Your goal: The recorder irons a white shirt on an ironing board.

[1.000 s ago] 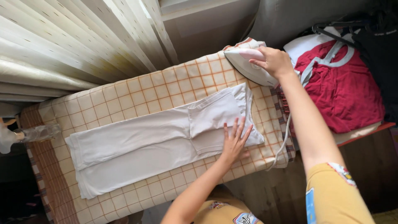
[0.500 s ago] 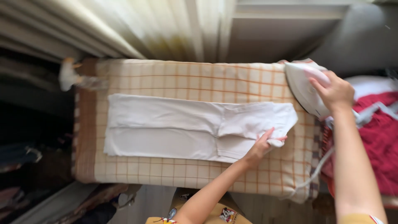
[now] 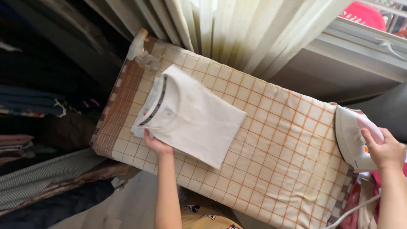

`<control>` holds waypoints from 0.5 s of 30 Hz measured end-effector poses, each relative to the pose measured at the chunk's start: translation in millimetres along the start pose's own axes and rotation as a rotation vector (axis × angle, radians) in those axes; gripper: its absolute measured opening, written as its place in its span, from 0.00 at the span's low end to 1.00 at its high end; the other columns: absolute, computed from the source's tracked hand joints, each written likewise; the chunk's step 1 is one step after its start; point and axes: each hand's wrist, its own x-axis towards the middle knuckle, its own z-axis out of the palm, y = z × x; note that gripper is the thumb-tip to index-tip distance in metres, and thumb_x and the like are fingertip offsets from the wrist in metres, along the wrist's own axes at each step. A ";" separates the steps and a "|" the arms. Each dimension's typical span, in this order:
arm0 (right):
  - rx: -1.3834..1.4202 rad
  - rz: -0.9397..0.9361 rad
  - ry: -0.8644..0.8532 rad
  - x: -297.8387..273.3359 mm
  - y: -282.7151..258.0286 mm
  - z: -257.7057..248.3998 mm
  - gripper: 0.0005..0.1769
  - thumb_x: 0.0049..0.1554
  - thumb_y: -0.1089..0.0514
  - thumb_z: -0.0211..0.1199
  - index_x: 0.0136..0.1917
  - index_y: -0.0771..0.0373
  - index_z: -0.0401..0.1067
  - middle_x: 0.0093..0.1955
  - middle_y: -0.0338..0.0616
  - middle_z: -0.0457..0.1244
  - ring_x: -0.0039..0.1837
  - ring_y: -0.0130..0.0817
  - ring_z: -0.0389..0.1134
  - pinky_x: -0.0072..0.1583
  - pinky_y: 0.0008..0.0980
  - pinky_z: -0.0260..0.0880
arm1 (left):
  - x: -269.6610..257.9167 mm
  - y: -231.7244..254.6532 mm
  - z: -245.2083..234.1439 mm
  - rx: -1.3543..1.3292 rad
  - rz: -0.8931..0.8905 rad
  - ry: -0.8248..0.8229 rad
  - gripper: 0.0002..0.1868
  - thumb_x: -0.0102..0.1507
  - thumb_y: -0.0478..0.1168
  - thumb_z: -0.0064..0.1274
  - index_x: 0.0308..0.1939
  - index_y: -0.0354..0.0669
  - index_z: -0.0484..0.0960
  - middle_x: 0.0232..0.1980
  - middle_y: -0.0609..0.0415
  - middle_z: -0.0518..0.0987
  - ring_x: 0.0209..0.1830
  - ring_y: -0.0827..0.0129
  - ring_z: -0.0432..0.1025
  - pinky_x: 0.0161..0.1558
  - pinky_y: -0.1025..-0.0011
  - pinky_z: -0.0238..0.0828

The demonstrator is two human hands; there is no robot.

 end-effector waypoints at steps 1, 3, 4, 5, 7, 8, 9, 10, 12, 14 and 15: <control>-0.006 -0.008 -0.003 1.3 -4.5 -1.4 0.31 0.66 0.26 0.62 0.61 0.55 0.76 0.44 0.54 0.71 0.50 0.52 0.74 0.57 0.49 0.73 | 3.3 4.8 -6.1 -0.006 0.004 0.008 0.32 0.69 0.54 0.35 0.75 0.45 0.65 0.76 0.47 0.67 0.77 0.51 0.60 0.76 0.51 0.53; -0.001 0.039 -0.055 3.6 -13.7 -4.8 0.32 0.66 0.27 0.62 0.61 0.56 0.76 0.43 0.55 0.71 0.49 0.52 0.74 0.55 0.49 0.73 | 12.7 13.7 -16.8 -0.071 0.050 -0.042 0.32 0.66 0.54 0.39 0.73 0.47 0.67 0.74 0.48 0.67 0.74 0.51 0.62 0.73 0.49 0.54; -0.007 0.036 -0.054 5.5 -24.3 -6.2 0.32 0.66 0.27 0.62 0.61 0.56 0.76 0.43 0.55 0.71 0.49 0.52 0.74 0.55 0.49 0.73 | 24.4 11.6 -29.7 -0.077 0.050 -0.038 0.32 0.66 0.54 0.39 0.73 0.47 0.67 0.74 0.48 0.67 0.74 0.51 0.62 0.73 0.49 0.54; -0.047 0.027 -0.055 7.0 -34.1 -9.2 0.32 0.66 0.26 0.62 0.61 0.56 0.76 0.43 0.56 0.71 0.49 0.53 0.74 0.54 0.49 0.73 | 32.1 9.5 -43.8 -0.036 0.018 0.004 0.31 0.66 0.53 0.41 0.72 0.46 0.68 0.74 0.47 0.68 0.73 0.51 0.62 0.72 0.49 0.54; -0.087 0.013 -0.055 5.7 -61.9 -9.8 0.32 0.67 0.26 0.62 0.61 0.56 0.76 0.43 0.56 0.71 0.49 0.53 0.74 0.54 0.49 0.73 | 39.9 12.3 -60.2 0.003 -0.010 0.047 0.31 0.66 0.51 0.44 0.72 0.44 0.68 0.74 0.46 0.68 0.73 0.50 0.63 0.72 0.49 0.55; -0.101 -0.011 -0.045 3.1 -80.0 -7.4 0.31 0.66 0.27 0.63 0.62 0.55 0.76 0.43 0.56 0.71 0.50 0.55 0.74 0.54 0.49 0.73 | 40.4 17.1 -62.2 0.052 -0.022 0.082 0.30 0.66 0.48 0.45 0.71 0.43 0.69 0.73 0.46 0.69 0.73 0.51 0.63 0.73 0.50 0.56; -0.118 -0.036 -0.026 5.0 -97.4 -7.8 0.31 0.66 0.27 0.64 0.64 0.54 0.76 0.43 0.56 0.71 0.50 0.56 0.73 0.54 0.50 0.73 | 43.3 17.5 -62.3 0.094 -0.034 0.112 0.29 0.65 0.45 0.46 0.71 0.43 0.70 0.73 0.47 0.69 0.73 0.51 0.64 0.74 0.51 0.57; -0.120 -0.043 -0.018 8.2 -118.2 -8.0 0.31 0.66 0.27 0.64 0.64 0.54 0.76 0.43 0.56 0.71 0.50 0.56 0.73 0.54 0.50 0.73 | 42.8 19.9 -52.5 0.084 -0.031 0.109 0.29 0.65 0.45 0.46 0.71 0.43 0.70 0.73 0.47 0.69 0.73 0.51 0.64 0.74 0.51 0.57; -0.032 -0.220 0.016 1.8 -155.7 -6.5 0.28 0.68 0.31 0.65 0.65 0.55 0.77 0.44 0.55 0.71 0.52 0.53 0.73 0.56 0.47 0.73 | 32.4 29.1 -40.1 0.012 -0.034 0.059 0.26 0.64 0.42 0.46 0.67 0.42 0.72 0.72 0.46 0.72 0.72 0.49 0.65 0.72 0.48 0.59; 0.018 -0.314 0.019 -4.2 -210.1 -9.2 0.27 0.68 0.34 0.66 0.63 0.58 0.77 0.44 0.55 0.70 0.51 0.52 0.73 0.56 0.46 0.73 | 27.0 45.5 -29.3 -0.019 -0.024 0.013 0.23 0.64 0.41 0.46 0.64 0.43 0.73 0.71 0.45 0.72 0.72 0.48 0.65 0.72 0.47 0.59; 0.073 -0.401 0.024 -7.7 -237.4 -9.8 0.26 0.68 0.36 0.66 0.61 0.61 0.77 0.44 0.55 0.70 0.50 0.50 0.73 0.55 0.45 0.72 | 25.4 54.0 -23.4 -0.044 -0.017 -0.040 0.20 0.65 0.41 0.46 0.61 0.43 0.73 0.71 0.45 0.72 0.72 0.47 0.65 0.73 0.46 0.59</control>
